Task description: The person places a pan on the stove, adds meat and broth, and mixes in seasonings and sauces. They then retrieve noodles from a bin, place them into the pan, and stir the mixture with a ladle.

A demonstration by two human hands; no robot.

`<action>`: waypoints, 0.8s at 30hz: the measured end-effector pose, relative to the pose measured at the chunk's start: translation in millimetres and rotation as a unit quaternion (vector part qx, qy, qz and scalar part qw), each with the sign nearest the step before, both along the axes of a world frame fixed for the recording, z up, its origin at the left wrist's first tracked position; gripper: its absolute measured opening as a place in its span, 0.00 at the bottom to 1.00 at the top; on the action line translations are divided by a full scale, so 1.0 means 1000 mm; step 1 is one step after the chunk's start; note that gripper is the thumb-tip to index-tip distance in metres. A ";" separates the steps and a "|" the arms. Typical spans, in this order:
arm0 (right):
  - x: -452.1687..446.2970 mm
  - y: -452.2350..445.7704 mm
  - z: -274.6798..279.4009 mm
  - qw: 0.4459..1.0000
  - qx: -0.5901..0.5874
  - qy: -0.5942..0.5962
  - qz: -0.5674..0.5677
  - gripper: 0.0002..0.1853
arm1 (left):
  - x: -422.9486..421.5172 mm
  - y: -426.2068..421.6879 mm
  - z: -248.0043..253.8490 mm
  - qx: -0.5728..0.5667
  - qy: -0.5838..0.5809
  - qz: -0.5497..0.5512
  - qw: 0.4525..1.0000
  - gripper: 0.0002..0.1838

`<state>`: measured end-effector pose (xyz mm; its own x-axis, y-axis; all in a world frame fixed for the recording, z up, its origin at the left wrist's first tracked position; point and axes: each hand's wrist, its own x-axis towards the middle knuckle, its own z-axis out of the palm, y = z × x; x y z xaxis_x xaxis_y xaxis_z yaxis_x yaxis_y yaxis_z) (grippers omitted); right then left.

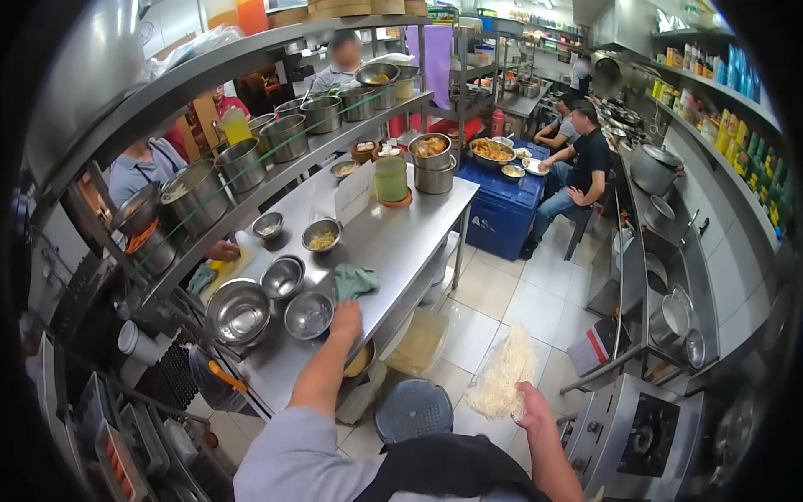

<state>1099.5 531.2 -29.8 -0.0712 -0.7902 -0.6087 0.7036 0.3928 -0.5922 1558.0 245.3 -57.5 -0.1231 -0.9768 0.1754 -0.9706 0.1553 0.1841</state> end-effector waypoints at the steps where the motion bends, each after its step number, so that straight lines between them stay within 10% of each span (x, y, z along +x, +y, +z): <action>1: 0.003 0.008 0.004 1.000 -0.016 -0.022 -0.015 0.26 | 0.006 0.009 -0.003 0.003 0.001 0.004 1.000 0.13; 8: 0.012 0.073 0.020 0.993 -0.084 -0.030 -0.080 0.26 | 0.001 0.073 0.027 0.085 -0.069 -0.020 0.994 0.21; 12: 0.014 0.111 0.030 0.989 -0.085 -0.028 -0.121 0.26 | -0.079 0.133 0.029 0.009 0.168 -0.198 0.966 0.32; 14: 0.010 0.127 0.024 0.983 -0.125 -0.027 -0.130 0.24 | -0.131 0.187 0.036 0.355 0.549 -0.156 0.740 0.32; 15: 0.017 0.135 0.037 0.981 -0.095 -0.016 -0.169 0.24 | -0.152 0.211 0.037 0.410 0.521 -0.188 0.725 0.32; 17: 0.016 0.163 0.039 0.975 -0.134 -0.044 -0.172 0.25 | -0.186 0.263 0.044 0.583 0.651 -0.195 0.445 0.34; 24: 0.032 0.286 0.085 0.918 -0.228 -0.036 -0.322 0.26 | -0.277 0.385 0.080 0.720 0.608 -0.228 0.245 0.42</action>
